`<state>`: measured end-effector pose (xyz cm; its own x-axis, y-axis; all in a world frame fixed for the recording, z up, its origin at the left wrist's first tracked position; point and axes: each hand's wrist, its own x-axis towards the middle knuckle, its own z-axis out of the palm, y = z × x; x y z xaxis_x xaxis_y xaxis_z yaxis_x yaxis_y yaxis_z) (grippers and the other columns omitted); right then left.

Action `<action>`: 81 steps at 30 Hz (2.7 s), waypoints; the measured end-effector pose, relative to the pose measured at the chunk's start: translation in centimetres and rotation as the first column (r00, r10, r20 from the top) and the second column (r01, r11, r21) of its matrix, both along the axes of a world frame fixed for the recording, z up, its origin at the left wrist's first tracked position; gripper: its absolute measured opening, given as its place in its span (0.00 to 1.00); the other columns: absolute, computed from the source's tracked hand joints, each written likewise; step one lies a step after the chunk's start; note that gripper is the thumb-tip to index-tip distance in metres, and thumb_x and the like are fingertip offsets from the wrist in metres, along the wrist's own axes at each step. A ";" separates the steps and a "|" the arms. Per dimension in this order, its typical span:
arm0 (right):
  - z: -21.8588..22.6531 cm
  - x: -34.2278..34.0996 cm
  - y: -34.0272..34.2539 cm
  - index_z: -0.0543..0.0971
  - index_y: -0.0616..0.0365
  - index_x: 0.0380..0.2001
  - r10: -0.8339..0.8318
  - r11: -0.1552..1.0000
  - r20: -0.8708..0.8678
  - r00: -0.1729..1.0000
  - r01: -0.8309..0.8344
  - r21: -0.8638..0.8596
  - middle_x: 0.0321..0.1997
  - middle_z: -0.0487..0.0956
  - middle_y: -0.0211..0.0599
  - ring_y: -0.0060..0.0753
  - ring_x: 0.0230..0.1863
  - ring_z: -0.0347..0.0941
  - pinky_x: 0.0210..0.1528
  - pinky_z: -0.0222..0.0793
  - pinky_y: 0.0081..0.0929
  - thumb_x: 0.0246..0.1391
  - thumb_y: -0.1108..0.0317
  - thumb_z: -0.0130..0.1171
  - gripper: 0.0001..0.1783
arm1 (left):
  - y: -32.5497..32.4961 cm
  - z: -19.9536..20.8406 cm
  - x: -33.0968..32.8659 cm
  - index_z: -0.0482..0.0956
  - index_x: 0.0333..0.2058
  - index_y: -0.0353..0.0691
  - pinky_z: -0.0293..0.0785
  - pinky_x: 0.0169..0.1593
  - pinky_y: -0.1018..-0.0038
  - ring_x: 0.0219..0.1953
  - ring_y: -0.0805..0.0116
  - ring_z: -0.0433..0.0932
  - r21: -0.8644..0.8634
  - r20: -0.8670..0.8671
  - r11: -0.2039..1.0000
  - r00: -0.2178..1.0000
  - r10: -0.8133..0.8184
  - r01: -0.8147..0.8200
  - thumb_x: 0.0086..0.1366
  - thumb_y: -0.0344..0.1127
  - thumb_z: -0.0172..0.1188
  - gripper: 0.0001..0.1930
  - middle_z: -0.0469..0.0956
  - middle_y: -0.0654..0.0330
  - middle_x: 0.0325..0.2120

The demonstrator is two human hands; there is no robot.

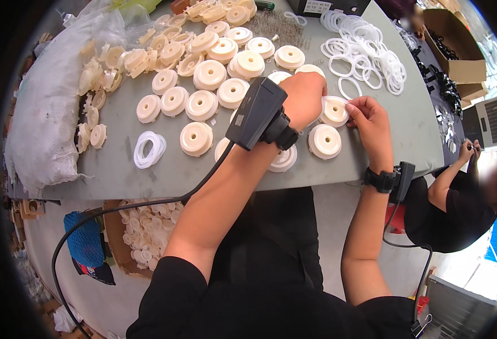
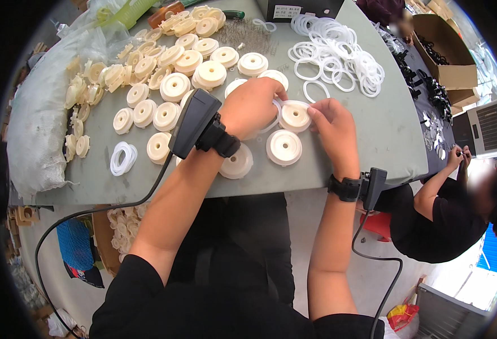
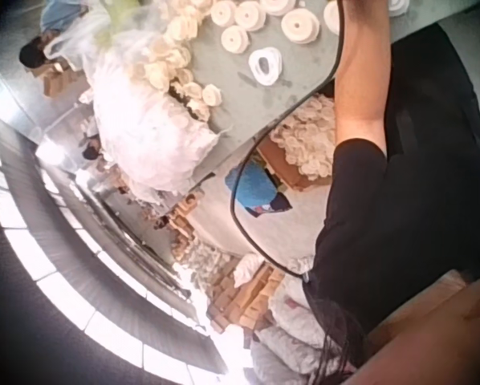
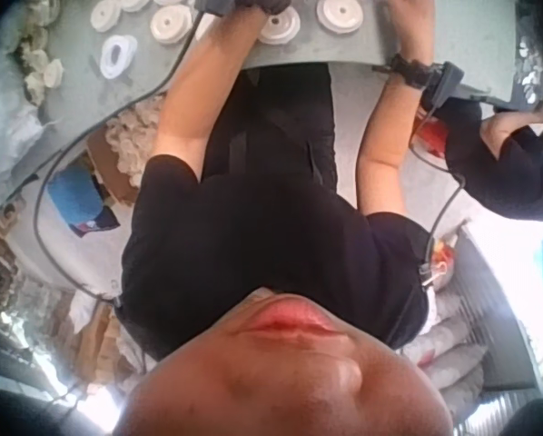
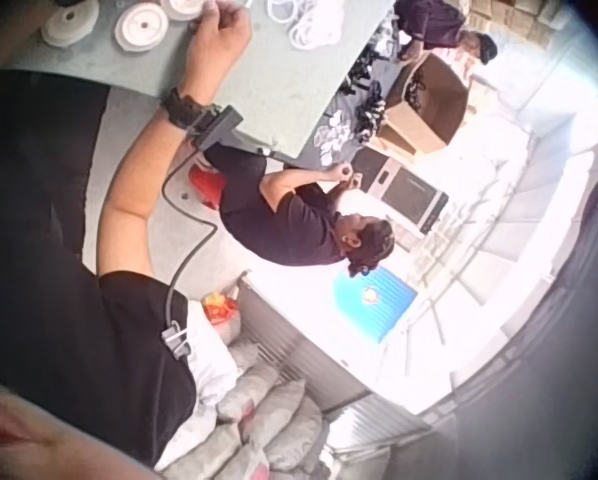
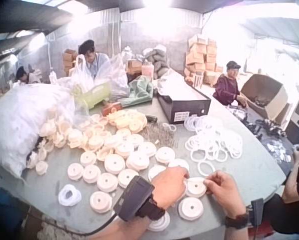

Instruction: Manually assembling small plastic circular components and rubber rings at a workbench.

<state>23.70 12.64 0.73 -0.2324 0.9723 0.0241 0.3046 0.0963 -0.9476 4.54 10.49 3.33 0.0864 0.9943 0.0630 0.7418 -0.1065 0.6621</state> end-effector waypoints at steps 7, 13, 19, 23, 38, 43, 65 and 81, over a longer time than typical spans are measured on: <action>-0.4 -1.3 -0.3 0.75 0.65 0.32 -0.133 0.990 0.100 0.986 0.127 0.066 0.28 0.78 0.35 0.22 0.27 0.72 0.29 0.68 0.21 0.56 0.69 0.55 0.08 | 0.4 0.1 0.6 0.80 0.33 0.39 0.73 0.43 0.64 0.40 0.54 0.78 -0.063 -0.123 0.995 0.990 0.069 -0.077 0.53 0.27 0.55 0.09 0.79 0.50 0.35; -0.4 -2.3 -0.7 0.75 0.64 0.31 -0.233 0.963 0.193 0.953 0.199 0.182 0.28 0.78 0.38 0.25 0.23 0.72 0.24 0.68 0.21 0.55 0.70 0.55 0.07 | 0.6 0.0 0.7 0.80 0.33 0.39 0.73 0.41 0.62 0.39 0.53 0.78 -0.062 -0.133 0.994 0.988 0.084 -0.092 0.54 0.28 0.55 0.08 0.80 0.49 0.35; -0.2 -2.1 -0.1 0.75 0.65 0.31 -0.248 0.966 0.202 0.947 0.227 0.119 0.25 0.77 0.36 0.22 0.18 0.70 0.16 0.68 0.20 0.55 0.71 0.55 0.07 | 0.7 -0.4 1.1 0.79 0.32 0.33 0.74 0.40 0.60 0.38 0.50 0.79 0.007 -0.131 0.996 0.987 0.088 -0.088 0.53 0.27 0.54 0.08 0.79 0.44 0.32; 0.4 -1.5 1.0 0.75 0.66 0.32 -0.171 0.985 0.219 0.961 0.175 -0.001 0.24 0.76 0.35 0.21 0.18 0.70 0.17 0.70 0.21 0.55 0.70 0.55 0.08 | 1.6 -1.1 1.4 0.80 0.29 0.32 0.76 0.34 0.62 0.32 0.51 0.81 0.050 -0.167 0.993 0.979 0.115 -0.108 0.52 0.28 0.54 0.08 0.79 0.43 0.27; 2.9 -2.8 -4.0 0.78 0.67 0.37 -0.291 0.952 -0.037 0.956 0.293 0.093 0.28 0.77 0.33 0.17 0.22 0.68 0.22 0.64 0.16 0.55 0.67 0.56 0.13 | -2.1 3.0 -0.7 0.79 0.33 0.35 0.72 0.38 0.64 0.35 0.52 0.78 0.199 0.144 0.960 0.975 0.168 -0.195 0.54 0.31 0.53 0.10 0.79 0.47 0.30; 5.7 -6.1 -7.8 0.79 0.64 0.35 0.137 0.990 -0.324 0.936 -0.117 0.079 0.26 0.76 0.28 0.15 0.24 0.67 0.26 0.62 0.15 0.53 0.69 0.61 0.09 | -5.9 4.2 -1.8 0.77 0.32 0.32 0.70 0.33 0.72 0.27 0.64 0.74 0.187 0.541 0.965 0.839 0.054 -0.182 0.53 0.31 0.53 0.10 0.76 0.53 0.24; 3.0 -7.6 -4.1 0.79 0.64 0.28 0.077 0.977 0.442 0.894 -0.155 0.144 0.24 0.78 0.36 0.24 0.27 0.71 0.33 0.65 0.24 0.46 0.70 0.63 0.08 | -7.5 -0.9 -5.7 0.81 0.31 0.44 0.54 0.46 0.60 0.38 0.58 0.74 0.216 -0.099 0.955 0.969 0.228 -0.203 0.58 0.33 0.56 0.06 0.79 0.57 0.25; 0.1 -8.2 -2.3 0.76 0.61 0.32 -0.038 0.957 0.351 0.936 -0.066 0.282 0.29 0.80 0.42 0.38 0.31 0.77 0.37 0.70 0.30 0.50 0.71 0.58 0.06 | -5.4 -0.6 -5.0 0.82 0.31 0.40 0.57 0.45 0.59 0.35 0.56 0.78 0.153 -0.175 0.965 0.955 0.240 -0.215 0.57 0.31 0.53 0.08 0.80 0.52 0.26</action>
<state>15.54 10.37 0.87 -0.2904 0.9327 0.2140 0.6069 0.3524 -0.7124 -0.49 5.13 2.68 -0.1179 0.9730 0.1984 0.8673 0.0036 0.4978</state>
